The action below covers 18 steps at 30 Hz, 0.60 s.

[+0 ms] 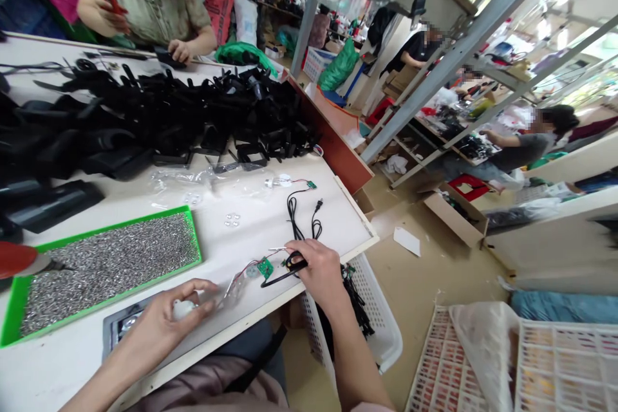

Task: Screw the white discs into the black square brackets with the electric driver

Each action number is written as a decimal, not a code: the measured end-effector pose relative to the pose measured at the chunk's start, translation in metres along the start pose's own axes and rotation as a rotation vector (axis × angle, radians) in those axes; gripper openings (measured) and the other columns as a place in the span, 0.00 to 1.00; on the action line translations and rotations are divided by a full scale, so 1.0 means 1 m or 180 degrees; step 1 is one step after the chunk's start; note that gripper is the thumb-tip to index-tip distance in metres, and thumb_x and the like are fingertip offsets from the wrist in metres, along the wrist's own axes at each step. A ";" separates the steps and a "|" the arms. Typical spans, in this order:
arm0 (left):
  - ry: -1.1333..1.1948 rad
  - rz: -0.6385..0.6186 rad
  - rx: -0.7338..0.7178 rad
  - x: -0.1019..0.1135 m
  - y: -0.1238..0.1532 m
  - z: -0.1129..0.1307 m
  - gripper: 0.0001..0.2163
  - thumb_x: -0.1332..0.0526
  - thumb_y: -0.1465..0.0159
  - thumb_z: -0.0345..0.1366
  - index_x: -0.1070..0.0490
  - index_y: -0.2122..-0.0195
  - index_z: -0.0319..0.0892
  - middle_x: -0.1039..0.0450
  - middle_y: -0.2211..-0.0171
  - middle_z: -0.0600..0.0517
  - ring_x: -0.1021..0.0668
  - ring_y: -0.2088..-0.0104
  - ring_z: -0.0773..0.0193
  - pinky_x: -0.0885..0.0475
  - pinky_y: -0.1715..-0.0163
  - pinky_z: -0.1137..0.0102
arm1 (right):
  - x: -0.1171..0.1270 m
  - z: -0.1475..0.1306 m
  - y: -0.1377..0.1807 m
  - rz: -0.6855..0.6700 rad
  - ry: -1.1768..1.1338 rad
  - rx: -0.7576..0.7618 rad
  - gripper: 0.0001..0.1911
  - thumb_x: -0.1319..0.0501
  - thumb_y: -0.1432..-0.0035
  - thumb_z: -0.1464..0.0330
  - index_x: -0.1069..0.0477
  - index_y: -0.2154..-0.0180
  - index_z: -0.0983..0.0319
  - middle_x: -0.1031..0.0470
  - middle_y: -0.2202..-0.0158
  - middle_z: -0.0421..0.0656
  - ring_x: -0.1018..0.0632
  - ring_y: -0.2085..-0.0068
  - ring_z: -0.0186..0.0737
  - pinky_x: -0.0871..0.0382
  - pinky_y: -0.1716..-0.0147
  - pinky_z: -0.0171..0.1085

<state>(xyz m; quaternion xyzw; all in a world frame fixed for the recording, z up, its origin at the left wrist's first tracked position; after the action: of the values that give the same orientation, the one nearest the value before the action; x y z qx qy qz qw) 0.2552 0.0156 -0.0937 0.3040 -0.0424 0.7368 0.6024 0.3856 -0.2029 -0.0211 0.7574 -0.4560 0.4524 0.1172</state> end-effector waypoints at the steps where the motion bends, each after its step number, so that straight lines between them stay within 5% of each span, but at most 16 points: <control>1: -0.0388 -0.0099 -0.0026 -0.003 -0.005 0.005 0.20 0.40 0.48 0.52 0.24 0.57 0.50 0.20 0.63 0.50 0.21 0.61 0.50 0.29 0.60 0.63 | 0.003 -0.007 -0.006 -0.0073 -0.0017 0.0126 0.15 0.46 0.43 0.77 0.24 0.60 0.58 0.21 0.64 0.42 0.22 0.62 0.40 0.30 0.60 0.36; 5: -0.1460 -0.0445 -0.0092 -0.020 -0.029 0.024 0.29 0.39 0.46 0.51 0.31 0.43 0.50 0.19 0.62 0.46 0.21 0.57 0.44 0.30 0.61 0.61 | 0.007 -0.029 -0.021 -0.0311 -0.0423 0.0447 0.12 0.46 0.39 0.74 0.23 0.61 0.59 0.21 0.66 0.42 0.22 0.64 0.39 0.30 0.63 0.34; 10: -0.1373 -0.0776 -0.0324 -0.051 -0.055 0.041 0.15 0.42 0.43 0.47 0.22 0.57 0.56 0.19 0.61 0.51 0.20 0.58 0.50 0.31 0.62 0.66 | 0.004 -0.032 -0.030 -0.0356 -0.0963 0.0656 0.10 0.43 0.37 0.66 0.23 0.63 0.60 0.20 0.68 0.43 0.22 0.67 0.38 0.30 0.64 0.36; 18: -0.0518 -0.1347 -0.0654 -0.076 -0.063 0.056 0.10 0.40 0.45 0.42 0.21 0.64 0.51 0.21 0.71 0.58 0.22 0.68 0.62 0.36 0.69 0.75 | 0.002 -0.013 -0.043 -0.0676 -0.1885 0.0766 0.10 0.42 0.36 0.65 0.23 0.65 0.61 0.21 0.68 0.46 0.22 0.67 0.37 0.29 0.66 0.35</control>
<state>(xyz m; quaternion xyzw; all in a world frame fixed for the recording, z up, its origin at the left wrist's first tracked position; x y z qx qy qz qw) 0.3421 -0.0563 -0.1054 0.3017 -0.1008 0.5592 0.7656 0.4127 -0.1720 -0.0019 0.9076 -0.3321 0.2486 -0.0643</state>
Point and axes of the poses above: each hand's wrist, its own y-axis away from the middle knuckle, its own x-axis out of the back of the hand, z = x × y, the point moved 8 cm from there along -y, towards the middle knuckle
